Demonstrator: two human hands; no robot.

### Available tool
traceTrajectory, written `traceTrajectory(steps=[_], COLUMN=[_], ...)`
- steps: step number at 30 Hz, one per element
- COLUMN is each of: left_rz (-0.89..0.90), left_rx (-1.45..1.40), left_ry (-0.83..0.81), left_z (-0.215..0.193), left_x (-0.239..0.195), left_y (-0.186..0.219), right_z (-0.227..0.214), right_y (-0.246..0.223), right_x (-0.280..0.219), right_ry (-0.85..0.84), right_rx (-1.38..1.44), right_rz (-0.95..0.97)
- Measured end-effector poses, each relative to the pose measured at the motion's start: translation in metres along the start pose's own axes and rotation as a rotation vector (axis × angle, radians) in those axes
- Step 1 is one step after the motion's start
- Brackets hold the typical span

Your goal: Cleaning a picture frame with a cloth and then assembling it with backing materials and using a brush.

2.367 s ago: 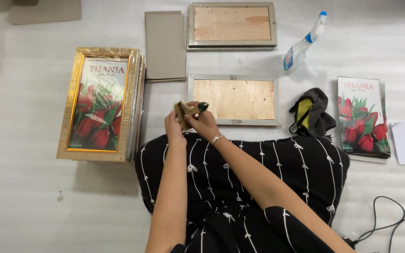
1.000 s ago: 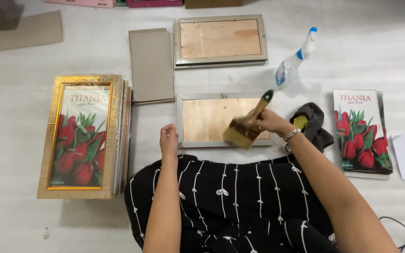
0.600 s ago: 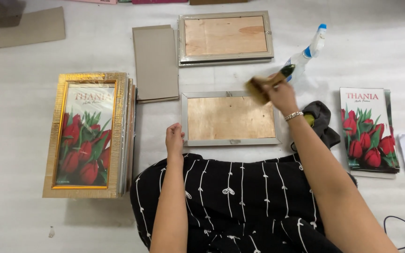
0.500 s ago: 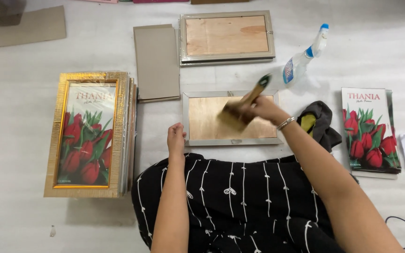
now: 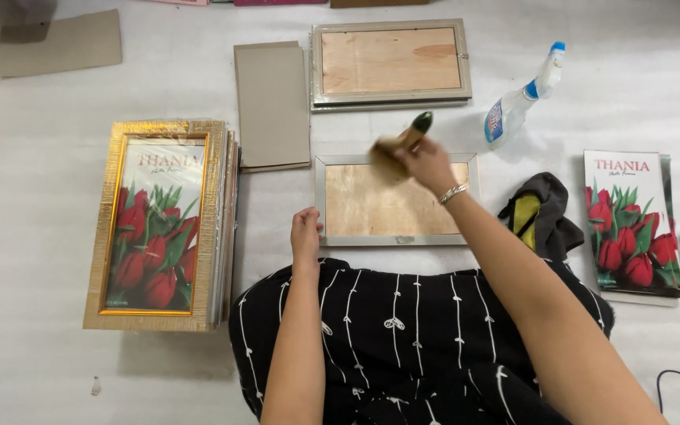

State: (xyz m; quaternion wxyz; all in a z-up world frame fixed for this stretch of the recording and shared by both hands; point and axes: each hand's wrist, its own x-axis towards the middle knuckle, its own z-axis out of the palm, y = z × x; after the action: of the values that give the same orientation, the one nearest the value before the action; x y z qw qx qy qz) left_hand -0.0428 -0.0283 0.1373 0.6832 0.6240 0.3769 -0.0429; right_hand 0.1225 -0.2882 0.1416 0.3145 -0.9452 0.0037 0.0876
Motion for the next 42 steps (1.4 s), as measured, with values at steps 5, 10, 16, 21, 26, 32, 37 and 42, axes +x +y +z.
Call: traceTrajectory(steps=[5,10,16,21,26,32,37,42], left_rz=[0.005,-0.001,0.012,-0.016,-0.019,-0.006,0.089,0.162], left_rx=[0.014,-0.016,-0.032,-0.101,-0.086,-0.105,-0.14,0.12], left_ry=[0.005,0.006,0.0,-0.027,-0.01,0.044,0.224,0.372], left_z=[0.001,0.0,0.003,0.002,-0.002,-0.001,-0.004,-0.01], left_x=[0.008,0.007,0.013,0.016,0.002,0.01,0.021,0.026], left_y=[-0.01,-0.009,-0.013,-0.012,0.003,-0.003,-0.014,-0.023], right_z=[0.029,0.039,0.013,0.022,0.051,0.043,0.054,0.074], right_y=[-0.043,-0.012,-0.041,-0.079,-0.052,-0.085,-0.088,-0.071], right_x=[-0.053,-0.003,0.008,-0.049,-0.002,0.028,-0.019,-0.006], right_ry=[-0.552,-0.455,0.167,-0.669,-0.553,-0.037,-0.489,-0.711], right_rx=[0.206,0.299,0.051,0.325,0.233,0.183,0.205,0.142], right_rz=[-0.068,0.001,-0.01,-0.131,-0.148,-0.003,-0.128,-0.199])
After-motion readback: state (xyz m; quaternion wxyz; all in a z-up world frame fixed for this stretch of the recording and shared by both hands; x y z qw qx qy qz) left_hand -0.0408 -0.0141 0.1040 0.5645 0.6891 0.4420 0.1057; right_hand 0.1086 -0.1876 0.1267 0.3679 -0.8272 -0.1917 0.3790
